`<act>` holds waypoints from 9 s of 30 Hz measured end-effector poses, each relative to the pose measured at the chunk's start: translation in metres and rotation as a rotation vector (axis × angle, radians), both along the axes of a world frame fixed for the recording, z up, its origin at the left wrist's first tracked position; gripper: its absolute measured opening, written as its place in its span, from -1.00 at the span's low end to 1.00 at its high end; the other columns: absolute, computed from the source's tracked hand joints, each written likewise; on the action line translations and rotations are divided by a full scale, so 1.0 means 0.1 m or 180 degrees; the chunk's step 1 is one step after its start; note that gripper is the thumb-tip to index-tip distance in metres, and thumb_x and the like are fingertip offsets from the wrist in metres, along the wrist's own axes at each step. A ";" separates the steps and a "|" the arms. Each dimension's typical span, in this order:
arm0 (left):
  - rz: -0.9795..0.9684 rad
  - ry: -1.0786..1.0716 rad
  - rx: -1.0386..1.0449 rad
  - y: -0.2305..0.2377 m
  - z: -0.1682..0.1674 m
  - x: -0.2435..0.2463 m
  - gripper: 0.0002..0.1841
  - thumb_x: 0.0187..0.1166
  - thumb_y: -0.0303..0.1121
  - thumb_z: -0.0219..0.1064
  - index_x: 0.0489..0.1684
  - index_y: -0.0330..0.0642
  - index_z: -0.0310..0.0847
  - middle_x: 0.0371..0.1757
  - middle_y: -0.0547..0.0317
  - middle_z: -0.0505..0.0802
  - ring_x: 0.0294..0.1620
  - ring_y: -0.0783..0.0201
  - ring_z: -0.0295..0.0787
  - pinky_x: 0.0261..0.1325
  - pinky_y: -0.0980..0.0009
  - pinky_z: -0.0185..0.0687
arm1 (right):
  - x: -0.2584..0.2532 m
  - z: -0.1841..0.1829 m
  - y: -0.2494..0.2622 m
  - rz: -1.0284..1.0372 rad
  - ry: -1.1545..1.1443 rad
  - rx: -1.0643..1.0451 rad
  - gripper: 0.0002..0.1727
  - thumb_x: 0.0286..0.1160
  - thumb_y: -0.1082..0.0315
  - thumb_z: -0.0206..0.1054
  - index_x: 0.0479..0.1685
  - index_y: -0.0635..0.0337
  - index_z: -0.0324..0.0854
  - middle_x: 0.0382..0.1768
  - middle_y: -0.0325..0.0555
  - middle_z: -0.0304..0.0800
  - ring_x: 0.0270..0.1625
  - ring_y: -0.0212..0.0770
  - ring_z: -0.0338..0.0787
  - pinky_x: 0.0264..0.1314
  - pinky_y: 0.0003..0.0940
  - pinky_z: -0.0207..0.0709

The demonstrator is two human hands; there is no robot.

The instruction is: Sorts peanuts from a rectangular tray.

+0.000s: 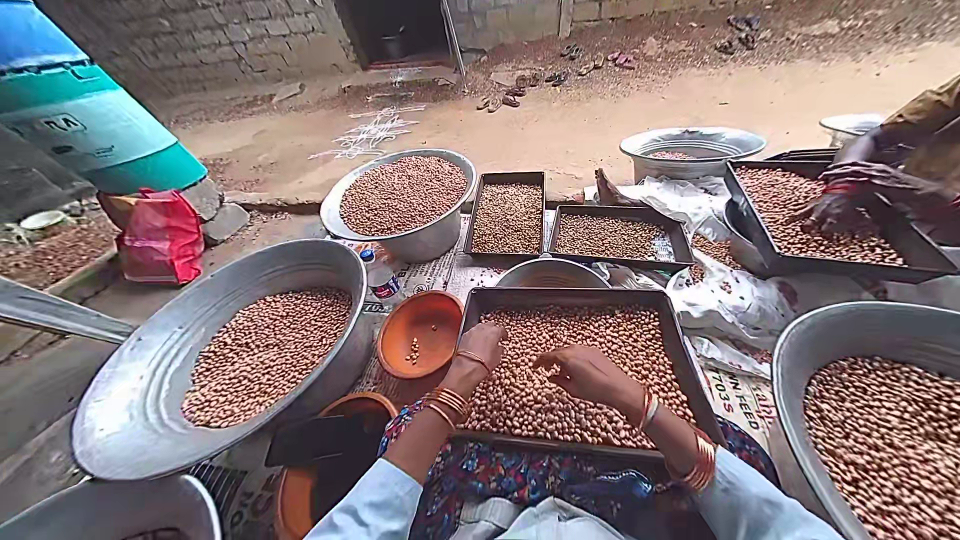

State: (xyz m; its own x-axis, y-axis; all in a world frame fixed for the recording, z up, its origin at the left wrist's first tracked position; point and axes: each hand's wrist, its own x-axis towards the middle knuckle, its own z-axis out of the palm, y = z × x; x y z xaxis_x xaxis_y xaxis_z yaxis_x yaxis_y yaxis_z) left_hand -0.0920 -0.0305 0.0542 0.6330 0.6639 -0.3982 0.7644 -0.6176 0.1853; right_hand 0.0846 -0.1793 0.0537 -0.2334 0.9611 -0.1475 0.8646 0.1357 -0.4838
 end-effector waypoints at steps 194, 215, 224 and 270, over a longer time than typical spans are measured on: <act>0.1175 -0.1313 0.0766 0.16 0.16 -0.76 -0.77 0.64 -0.39 0.34 0.11 -0.26 0.81 0.19 -0.19 0.85 0.34 -0.15 0.75 0.53 -0.10 0.48 | -0.26 -0.35 0.54 -0.0749 0.0136 -0.0254 -0.70 0.64 0.20 0.31 0.14 0.13 0.82 0.04 0.14 0.89 0.21 0.15 0.81 0.35 0.20 0.54; 0.1083 -0.1763 -0.0579 0.19 -0.32 -0.38 -0.69 0.64 -0.43 0.21 0.27 -0.22 0.69 -0.06 -0.07 0.83 -0.12 0.11 0.76 0.12 0.10 0.62 | -0.40 -0.57 0.52 -0.0520 -0.0150 -0.0130 -0.68 0.69 0.16 0.26 0.17 0.10 0.80 0.17 0.14 0.84 0.29 0.17 0.79 0.33 0.22 0.56; 0.0355 -0.0309 0.0016 -0.01 -0.46 -0.02 -0.69 0.68 -0.41 0.23 0.29 -0.20 0.75 0.42 -0.21 0.76 0.50 -0.22 0.65 0.51 -0.22 0.50 | 0.24 -0.38 0.42 -0.1996 0.3197 0.0524 -0.87 0.63 0.41 0.13 -0.08 0.20 0.58 -0.51 -0.38 0.46 -0.60 -0.54 0.37 -0.52 -0.59 0.28; 0.0529 -0.0617 0.0215 0.13 -0.03 -0.38 -0.71 0.70 -0.36 0.25 0.26 -0.17 0.79 0.36 -0.14 0.79 0.47 -0.11 0.68 0.55 -0.09 0.49 | -0.30 -0.28 0.19 -0.1034 -0.0645 -0.0653 -0.69 0.67 0.28 0.24 0.15 0.27 0.76 0.22 0.26 0.79 0.33 0.27 0.76 0.30 0.28 0.55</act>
State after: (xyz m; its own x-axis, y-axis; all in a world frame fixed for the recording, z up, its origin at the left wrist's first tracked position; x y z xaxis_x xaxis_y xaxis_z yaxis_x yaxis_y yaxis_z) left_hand -0.1295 -0.0180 0.0508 0.5732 0.7861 -0.2312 0.8105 -0.5025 0.3008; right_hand 0.0545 -0.1607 0.0256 0.1297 0.9259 -0.3548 0.9269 -0.2403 -0.2883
